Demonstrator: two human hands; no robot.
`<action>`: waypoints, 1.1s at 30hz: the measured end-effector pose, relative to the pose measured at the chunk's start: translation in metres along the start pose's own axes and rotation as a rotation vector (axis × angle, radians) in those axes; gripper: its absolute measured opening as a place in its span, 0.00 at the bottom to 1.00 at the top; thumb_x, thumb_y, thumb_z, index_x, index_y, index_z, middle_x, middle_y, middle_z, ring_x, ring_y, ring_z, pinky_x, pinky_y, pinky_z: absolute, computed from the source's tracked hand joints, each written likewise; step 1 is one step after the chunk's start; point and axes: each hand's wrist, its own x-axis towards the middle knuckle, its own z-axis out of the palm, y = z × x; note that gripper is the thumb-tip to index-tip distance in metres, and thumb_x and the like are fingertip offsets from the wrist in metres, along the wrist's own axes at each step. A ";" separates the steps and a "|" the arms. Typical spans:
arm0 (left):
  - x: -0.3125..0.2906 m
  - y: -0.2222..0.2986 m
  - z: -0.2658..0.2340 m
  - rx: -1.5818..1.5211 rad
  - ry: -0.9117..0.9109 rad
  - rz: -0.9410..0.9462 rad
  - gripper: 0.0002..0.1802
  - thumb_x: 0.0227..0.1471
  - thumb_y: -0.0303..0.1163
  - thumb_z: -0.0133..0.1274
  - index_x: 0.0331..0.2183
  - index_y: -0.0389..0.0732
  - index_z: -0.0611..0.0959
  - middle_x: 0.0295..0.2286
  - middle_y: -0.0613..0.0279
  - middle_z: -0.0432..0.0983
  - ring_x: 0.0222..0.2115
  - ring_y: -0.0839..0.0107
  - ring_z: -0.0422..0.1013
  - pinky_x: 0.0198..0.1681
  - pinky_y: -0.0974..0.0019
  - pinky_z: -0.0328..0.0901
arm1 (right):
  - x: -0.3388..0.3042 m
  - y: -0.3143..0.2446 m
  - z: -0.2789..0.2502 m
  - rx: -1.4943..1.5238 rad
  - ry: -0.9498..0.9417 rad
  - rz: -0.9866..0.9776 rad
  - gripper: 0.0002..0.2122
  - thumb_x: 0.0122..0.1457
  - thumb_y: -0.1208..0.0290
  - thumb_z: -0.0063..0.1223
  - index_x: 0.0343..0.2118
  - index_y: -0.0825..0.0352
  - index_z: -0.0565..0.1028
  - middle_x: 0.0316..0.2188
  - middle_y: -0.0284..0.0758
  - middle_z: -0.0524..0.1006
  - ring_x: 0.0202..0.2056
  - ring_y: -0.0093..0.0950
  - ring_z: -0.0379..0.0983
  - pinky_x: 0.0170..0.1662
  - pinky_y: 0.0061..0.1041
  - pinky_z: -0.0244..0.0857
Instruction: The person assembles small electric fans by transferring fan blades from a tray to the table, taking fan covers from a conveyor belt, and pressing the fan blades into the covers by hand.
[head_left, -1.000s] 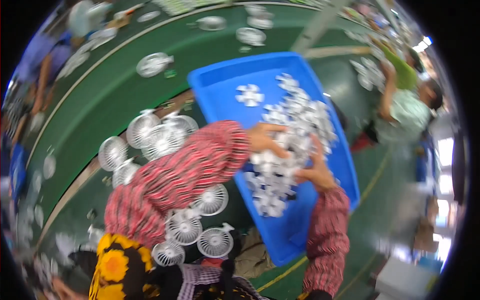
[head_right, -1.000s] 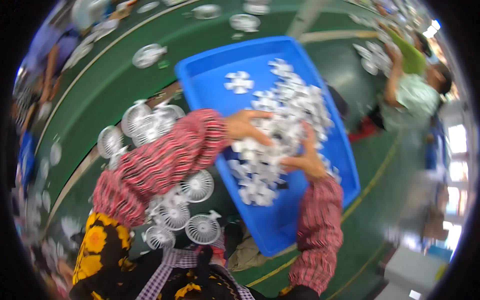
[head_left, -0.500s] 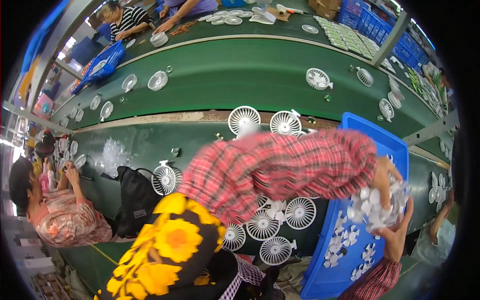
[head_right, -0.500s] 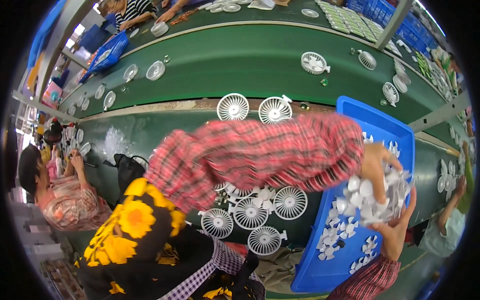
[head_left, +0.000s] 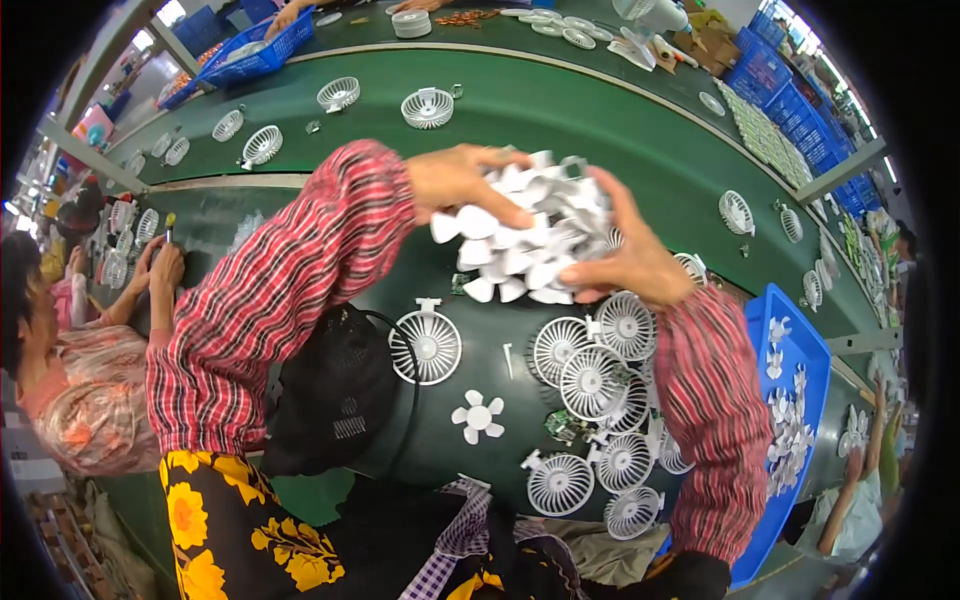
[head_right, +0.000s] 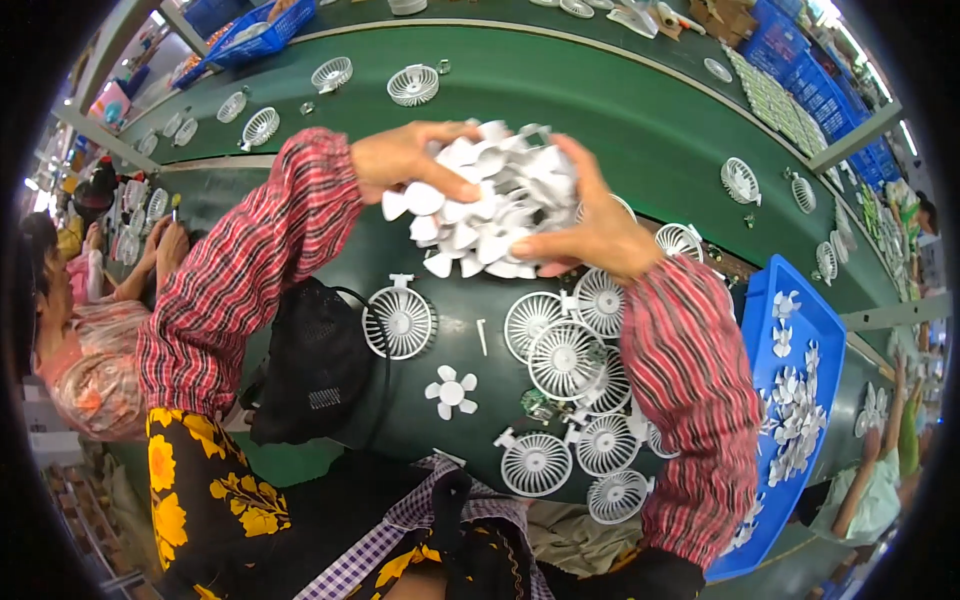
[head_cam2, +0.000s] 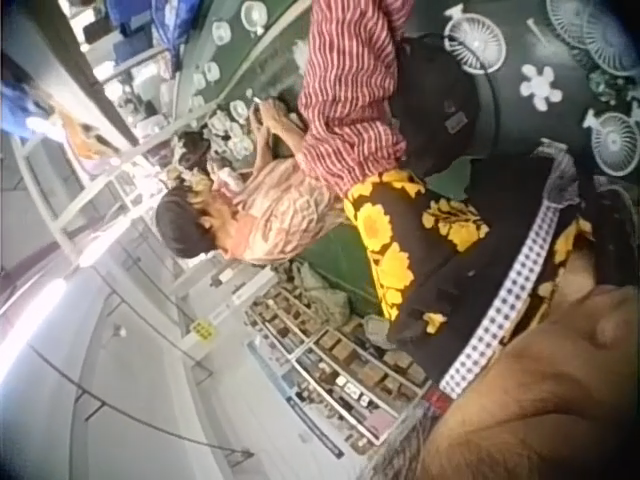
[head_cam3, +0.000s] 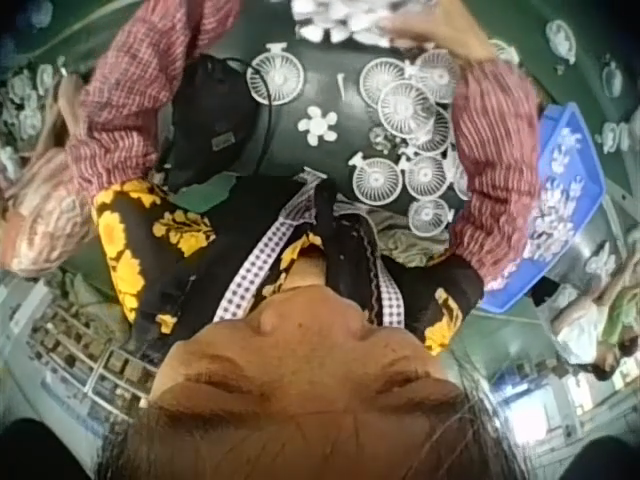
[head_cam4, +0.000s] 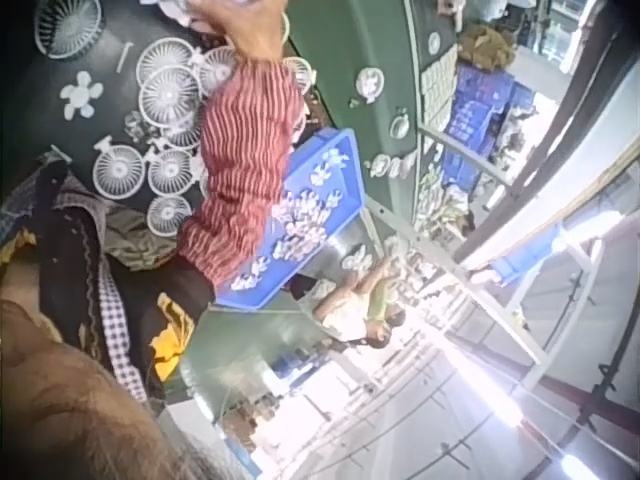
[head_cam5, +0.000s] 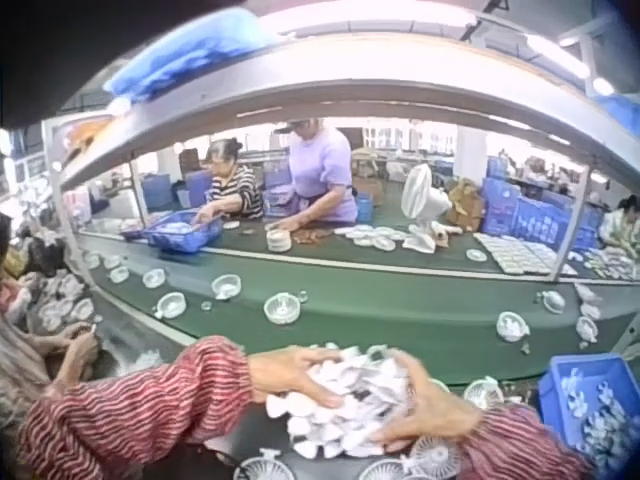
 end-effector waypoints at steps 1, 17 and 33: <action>-0.011 -0.017 -0.020 0.048 0.040 0.020 0.46 0.39 0.22 0.65 0.57 0.33 0.59 0.46 0.52 0.68 0.39 0.67 0.73 0.36 0.67 0.73 | 0.019 0.005 0.015 -0.011 -0.056 -0.010 0.52 0.40 0.76 0.69 0.64 0.52 0.41 0.56 0.49 0.56 0.38 0.34 0.74 0.30 0.24 0.75; -0.049 -0.089 -0.058 0.960 -0.285 -0.096 0.45 0.51 0.59 0.49 0.62 0.49 0.53 0.53 0.36 0.57 0.56 0.44 0.54 0.59 0.56 0.51 | 0.089 0.034 0.016 -0.782 0.045 -0.138 0.13 0.47 0.78 0.57 0.38 0.71 0.76 0.27 0.42 0.77 0.25 0.34 0.77 0.30 0.28 0.71; 0.063 -0.028 -0.124 0.717 0.555 0.049 0.12 0.48 0.36 0.57 0.31 0.38 0.83 0.21 0.63 0.76 0.17 0.77 0.70 0.15 0.72 0.64 | 0.123 0.069 0.022 -0.976 -0.033 -0.287 0.21 0.44 0.75 0.62 0.44 0.70 0.74 0.39 0.47 0.74 0.41 0.42 0.72 0.45 0.33 0.67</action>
